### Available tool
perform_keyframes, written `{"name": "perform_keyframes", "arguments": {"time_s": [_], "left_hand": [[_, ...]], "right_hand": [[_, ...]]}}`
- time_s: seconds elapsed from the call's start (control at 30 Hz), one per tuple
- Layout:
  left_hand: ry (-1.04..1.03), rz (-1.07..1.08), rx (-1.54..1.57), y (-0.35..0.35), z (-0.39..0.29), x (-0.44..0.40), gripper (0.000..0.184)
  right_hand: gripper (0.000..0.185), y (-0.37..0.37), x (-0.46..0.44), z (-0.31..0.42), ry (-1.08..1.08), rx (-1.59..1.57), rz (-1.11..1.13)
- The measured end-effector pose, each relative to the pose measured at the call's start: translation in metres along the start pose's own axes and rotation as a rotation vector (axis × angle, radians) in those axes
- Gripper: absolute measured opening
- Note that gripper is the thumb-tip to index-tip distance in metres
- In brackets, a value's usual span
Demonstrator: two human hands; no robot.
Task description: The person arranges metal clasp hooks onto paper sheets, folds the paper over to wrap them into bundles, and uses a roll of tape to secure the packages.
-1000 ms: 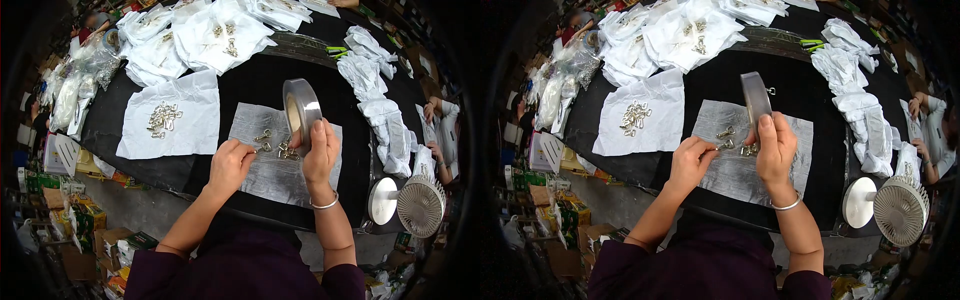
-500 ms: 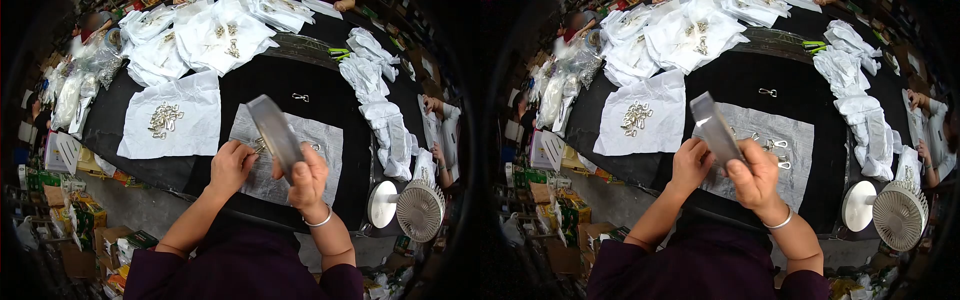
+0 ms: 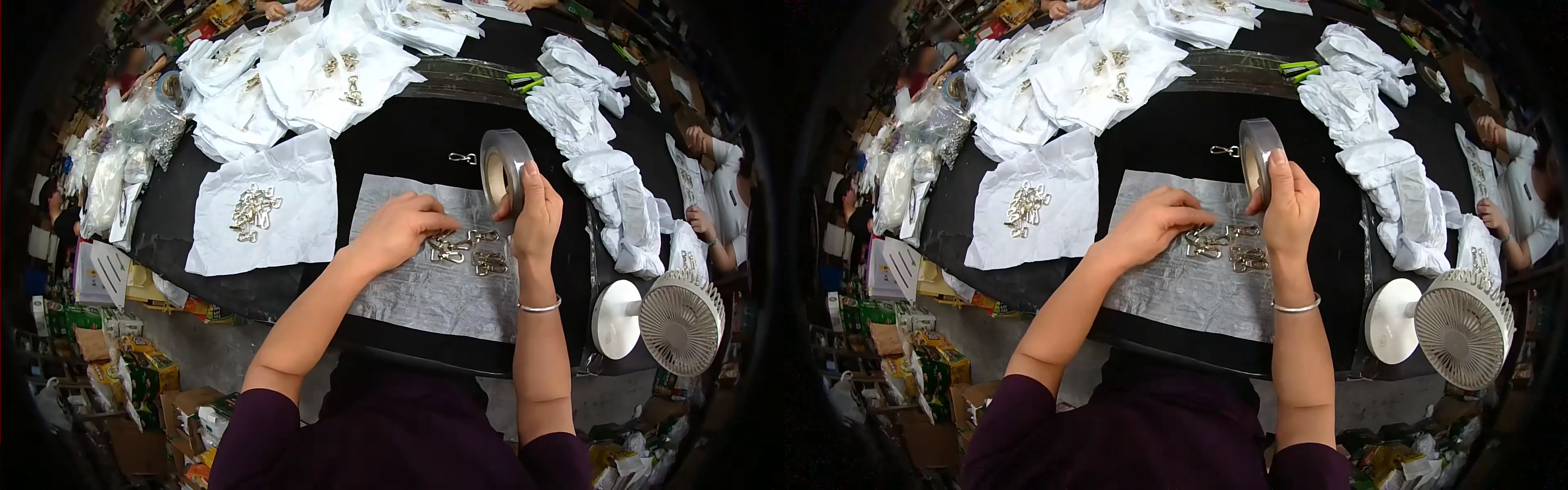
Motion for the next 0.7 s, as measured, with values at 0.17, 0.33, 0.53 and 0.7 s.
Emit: {"name": "perform_keyframes", "arguments": {"time_s": [0.17, 0.33, 0.53, 0.7], "left_hand": [[-0.083, 0.182, 0.036, -0.024, 0.02, -0.011, 0.009], [-0.03, 0.099, 0.031, -0.029, 0.015, -0.013, 0.008], [0.037, -0.078, -0.068, -0.037, 0.026, -0.003, 0.01], [0.06, -0.059, -0.206, -0.039, 0.023, 0.006, 0.012]], "right_hand": [[0.043, 0.001, -0.003, -0.001, 0.001, 0.003, -0.06], [0.043, 0.001, -0.002, -0.004, 0.009, 0.018, -0.048], [0.04, -0.014, 0.022, 0.014, 0.103, 0.019, -0.046], [0.036, -0.037, 0.035, -0.001, 0.027, 0.268, 0.285]]}}
Point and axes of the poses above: each hand's wrist, its own x-axis away from the middle knuckle, its own y-axis out of the back of the hand, z = x × y, the point moved 3 cm from there along -x, towards the middle knuckle, and after that the axes turned 10 degrees about -y, right-handed, at the moved point
